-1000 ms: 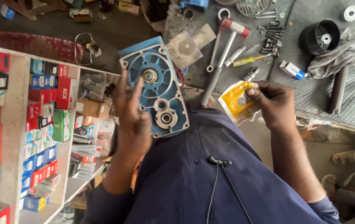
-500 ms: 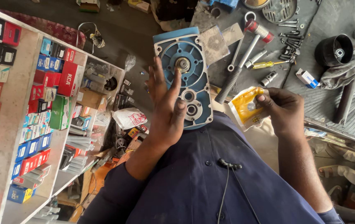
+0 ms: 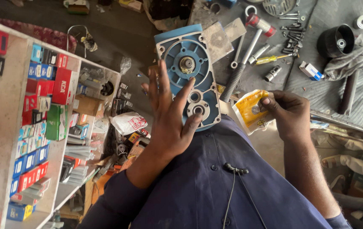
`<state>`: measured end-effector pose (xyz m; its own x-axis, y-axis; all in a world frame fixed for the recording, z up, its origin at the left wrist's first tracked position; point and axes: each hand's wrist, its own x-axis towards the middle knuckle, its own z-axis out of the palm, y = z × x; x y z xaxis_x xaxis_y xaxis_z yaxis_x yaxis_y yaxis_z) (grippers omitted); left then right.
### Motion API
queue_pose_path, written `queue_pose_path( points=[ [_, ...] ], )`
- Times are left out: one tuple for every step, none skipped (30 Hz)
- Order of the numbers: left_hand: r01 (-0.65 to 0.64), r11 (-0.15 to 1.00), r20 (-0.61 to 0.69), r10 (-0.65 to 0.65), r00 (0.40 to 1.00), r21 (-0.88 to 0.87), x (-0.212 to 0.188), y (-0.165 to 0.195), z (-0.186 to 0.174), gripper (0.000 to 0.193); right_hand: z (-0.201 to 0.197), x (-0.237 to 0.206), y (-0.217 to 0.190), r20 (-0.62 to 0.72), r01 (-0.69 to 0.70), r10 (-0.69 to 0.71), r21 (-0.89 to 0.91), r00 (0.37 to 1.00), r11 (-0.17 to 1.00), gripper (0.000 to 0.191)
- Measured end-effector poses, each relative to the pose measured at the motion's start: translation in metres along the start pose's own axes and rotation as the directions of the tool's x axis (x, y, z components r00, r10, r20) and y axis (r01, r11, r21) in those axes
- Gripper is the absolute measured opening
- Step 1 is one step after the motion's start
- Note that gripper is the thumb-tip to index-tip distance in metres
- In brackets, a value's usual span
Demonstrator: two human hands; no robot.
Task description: The person fits small bearing and seal components into a blue gearbox housing on the workbench, presses them into place by hand, wipes parts with a rag, squeezes grease from a packet into the housing, and seats a large gear onto the shaft assembly.
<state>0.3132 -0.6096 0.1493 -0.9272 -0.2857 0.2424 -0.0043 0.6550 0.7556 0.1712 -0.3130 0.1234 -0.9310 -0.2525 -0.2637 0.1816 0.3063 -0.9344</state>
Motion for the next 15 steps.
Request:
queue_pose_path(
  points=[
    [-0.007,1.0,-0.001,0.007,1.0,-0.001,-0.001,0.0,-0.001,0.074,0.0,0.0,0.0,-0.01,-0.013,0.013,-0.006,1.0,1.0,0.022],
    [-0.016,1.0,0.0,0.016,1.0,-0.002,-0.001,0.0,-0.001,0.074,0.0,-0.001,-0.001,-0.021,-0.027,0.027,-0.011,0.999,1.0,0.022],
    [-0.024,0.999,-0.003,0.024,1.0,0.038,0.0,-0.001,-0.001,0.074,0.0,-0.002,-0.001,-0.022,-0.036,0.035,-0.013,0.999,0.999,0.021],
    [-0.034,0.996,-0.005,0.035,0.999,0.076,0.002,-0.003,-0.001,0.075,-0.001,-0.002,-0.001,-0.024,-0.045,0.044,-0.014,0.999,0.999,0.021],
    [-0.045,0.992,-0.007,0.046,0.999,0.114,0.006,-0.005,-0.001,0.076,-0.003,-0.002,-0.001,-0.026,-0.053,0.053,-0.015,0.998,0.998,0.021],
    [-0.056,0.978,-0.003,0.058,0.998,0.203,0.01,-0.006,0.001,0.074,-0.005,-0.001,-0.001,-0.027,-0.055,0.055,-0.001,0.998,0.998,0.021],
    [-0.064,0.955,0.001,0.066,0.998,0.29,0.015,-0.007,0.002,0.073,-0.008,0.001,-0.001,-0.025,-0.059,0.059,0.011,0.998,0.998,0.021],
    [-0.065,0.925,0.004,0.069,0.998,0.375,0.019,-0.006,0.003,0.071,-0.012,0.0,0.0,-0.018,-0.066,0.067,0.02,0.998,0.998,0.021],
    [-0.109,0.929,0.032,0.105,0.994,0.355,0.02,-0.002,0.002,0.068,-0.018,0.001,0.0,-0.021,-0.062,0.062,0.009,0.998,0.998,0.022],
    [-0.155,0.929,0.05,0.147,0.988,0.336,0.021,0.003,0.0,0.065,-0.024,0.006,0.0,-0.023,-0.047,0.047,-0.003,0.999,0.999,0.023],
    [-0.205,0.927,0.066,0.194,0.979,0.314,0.023,0.01,0.003,0.062,-0.034,0.012,0.0,-0.029,-0.028,0.028,-0.015,0.999,0.999,0.024],
    [-0.24,0.938,0.081,0.227,0.97,0.251,0.025,0.02,0.009,0.06,-0.045,0.018,0.0,-0.025,-0.021,0.021,-0.014,0.999,1.0,0.024],
    [-0.27,0.944,0.1,0.256,0.962,0.187,0.026,0.033,0.016,0.059,-0.056,0.024,0.002,-0.018,-0.021,0.02,-0.012,1.0,1.0,0.024],
    [-0.295,0.948,0.116,0.281,0.953,0.123,0.029,0.046,0.026,0.057,-0.068,0.029,0.004,-0.008,-0.021,0.021,-0.01,1.0,1.0,0.024],
    [-0.311,0.948,0.123,0.303,0.945,0.059,0.034,0.059,0.04,0.055,-0.08,0.035,0.006,0.013,-0.016,0.017,-0.023,1.0,1.0,0.023]
  ],
)
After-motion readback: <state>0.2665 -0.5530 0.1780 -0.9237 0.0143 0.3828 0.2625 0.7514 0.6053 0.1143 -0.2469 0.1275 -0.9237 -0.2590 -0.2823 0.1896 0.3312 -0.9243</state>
